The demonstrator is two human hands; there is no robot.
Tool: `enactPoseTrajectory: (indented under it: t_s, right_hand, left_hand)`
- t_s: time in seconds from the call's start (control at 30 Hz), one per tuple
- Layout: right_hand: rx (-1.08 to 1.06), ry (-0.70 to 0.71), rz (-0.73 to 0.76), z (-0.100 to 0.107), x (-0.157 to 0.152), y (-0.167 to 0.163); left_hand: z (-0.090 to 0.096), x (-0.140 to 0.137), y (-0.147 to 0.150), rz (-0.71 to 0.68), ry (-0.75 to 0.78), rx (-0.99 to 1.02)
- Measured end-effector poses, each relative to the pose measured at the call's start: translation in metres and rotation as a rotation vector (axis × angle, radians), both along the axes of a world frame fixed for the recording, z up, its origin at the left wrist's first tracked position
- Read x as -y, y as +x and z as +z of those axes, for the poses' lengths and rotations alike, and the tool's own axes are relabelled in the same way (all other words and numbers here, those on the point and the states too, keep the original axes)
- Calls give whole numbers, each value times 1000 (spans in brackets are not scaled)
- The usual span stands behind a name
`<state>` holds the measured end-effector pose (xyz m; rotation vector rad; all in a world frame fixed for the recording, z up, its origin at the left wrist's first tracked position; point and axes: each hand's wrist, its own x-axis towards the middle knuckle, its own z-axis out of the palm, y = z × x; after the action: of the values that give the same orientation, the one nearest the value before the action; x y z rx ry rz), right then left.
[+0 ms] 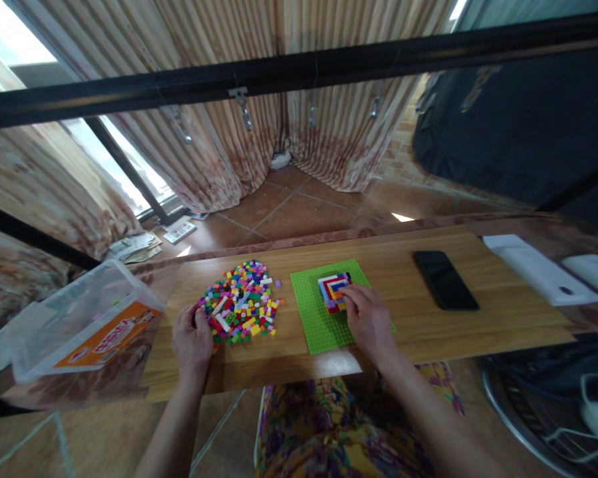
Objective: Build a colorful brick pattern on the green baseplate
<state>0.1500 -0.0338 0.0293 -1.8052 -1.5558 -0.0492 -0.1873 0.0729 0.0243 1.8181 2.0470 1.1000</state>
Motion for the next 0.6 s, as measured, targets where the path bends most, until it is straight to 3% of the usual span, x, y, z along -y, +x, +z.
enactPoseTrajectory:
  t_s: [0.6]
  right_hand:
    - [169, -75, -55, -14, 6, -9]
  left_hand:
    - [-6, -2, -2, -6, 25, -44]
